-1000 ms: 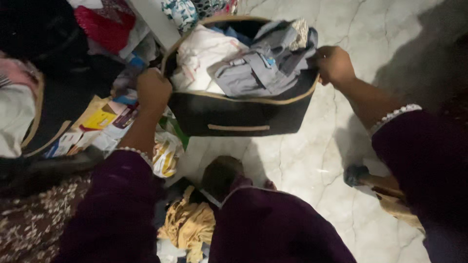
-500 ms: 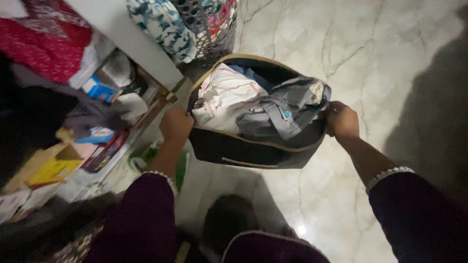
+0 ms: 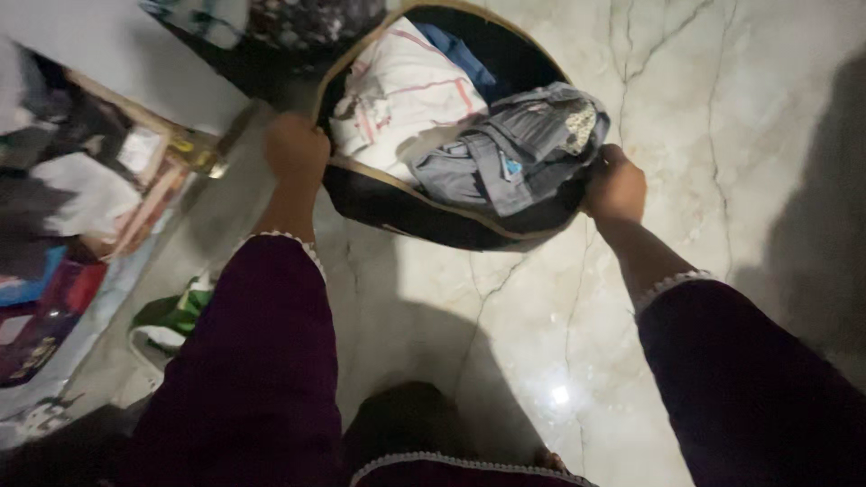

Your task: The person organizes a cluttered shelving unit by removing items from the floor and shelves, sorting them into storage bins, and placing them back in an orderly fashion. They handle clothes, bottles, containers, and boxes, moving them between the floor, a fabric bin, and the shelves.

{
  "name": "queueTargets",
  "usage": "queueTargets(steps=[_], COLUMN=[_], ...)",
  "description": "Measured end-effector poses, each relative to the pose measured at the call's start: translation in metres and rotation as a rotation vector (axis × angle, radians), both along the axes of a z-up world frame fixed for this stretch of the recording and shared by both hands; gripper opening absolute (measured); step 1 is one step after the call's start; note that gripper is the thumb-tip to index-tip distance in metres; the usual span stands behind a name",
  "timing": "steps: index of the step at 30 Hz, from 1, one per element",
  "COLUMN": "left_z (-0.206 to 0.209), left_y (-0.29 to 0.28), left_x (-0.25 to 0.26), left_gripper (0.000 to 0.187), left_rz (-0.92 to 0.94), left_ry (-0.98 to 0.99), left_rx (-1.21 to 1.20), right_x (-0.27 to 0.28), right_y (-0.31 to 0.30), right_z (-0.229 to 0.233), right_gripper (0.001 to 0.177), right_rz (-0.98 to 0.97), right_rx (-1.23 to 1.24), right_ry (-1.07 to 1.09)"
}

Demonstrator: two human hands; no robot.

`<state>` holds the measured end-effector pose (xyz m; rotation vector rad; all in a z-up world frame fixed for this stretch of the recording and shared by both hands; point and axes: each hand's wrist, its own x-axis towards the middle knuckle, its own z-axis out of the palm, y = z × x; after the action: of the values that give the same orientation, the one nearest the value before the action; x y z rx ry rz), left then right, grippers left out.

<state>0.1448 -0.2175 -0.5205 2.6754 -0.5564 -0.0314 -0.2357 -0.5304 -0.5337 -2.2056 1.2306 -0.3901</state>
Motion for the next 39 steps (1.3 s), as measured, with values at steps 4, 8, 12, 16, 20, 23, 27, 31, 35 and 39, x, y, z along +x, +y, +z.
queueTargets(steps=[4,8,12,16,20,23,27,31,35,39], left_z=[-0.044,-0.071,-0.054,0.014,0.118,0.188,0.277,0.361,0.445,0.528], left_y=[0.013,0.051,0.043,0.018,0.005,0.001,0.008,0.017,0.028,0.049], left_x=[-0.007,-0.013,0.001,-0.005,-0.03,-0.044,-0.058,-0.072,-0.087,-0.114], left_gripper=[0.016,0.016,0.021,0.02,0.023,0.035,0.044,0.042,0.043,0.045], left_rz=[0.029,-0.006,0.046,-0.145,-0.363,-0.423,-0.443,-0.405,-0.372,-0.326], left_ry=[-0.014,0.001,0.298,0.198,-0.125,-0.379,-0.457,-0.503,-0.594,-0.706], left_rx=[0.091,0.118,0.217,0.424,0.629,0.478,0.37,0.24,0.209,0.128], right_x=[0.004,-0.005,0.001,-0.002,-0.007,-0.001,0.013,0.024,0.034,0.049], right_y=[0.023,0.056,0.049,0.036,0.031,0.024,0.018,0.023,0.031,0.044], right_z=[-0.032,-0.006,0.02,0.023,0.069,0.124,0.204,0.289,0.38,0.467], right_gripper=[0.007,0.016,0.023,0.056,0.073,0.064,0.057,0.054,0.054,0.054], right_rz=[0.008,0.001,-0.004,0.141,0.16,0.265,0.386,0.444,0.512,0.577], right_rx=[-0.049,0.128,0.379,0.252,0.1,-0.09,-0.358,-0.454,-0.56,-0.662], right_ry=[0.226,0.242,0.341,0.411,0.339,0.208,0.111,0.025,-0.084,-0.205])
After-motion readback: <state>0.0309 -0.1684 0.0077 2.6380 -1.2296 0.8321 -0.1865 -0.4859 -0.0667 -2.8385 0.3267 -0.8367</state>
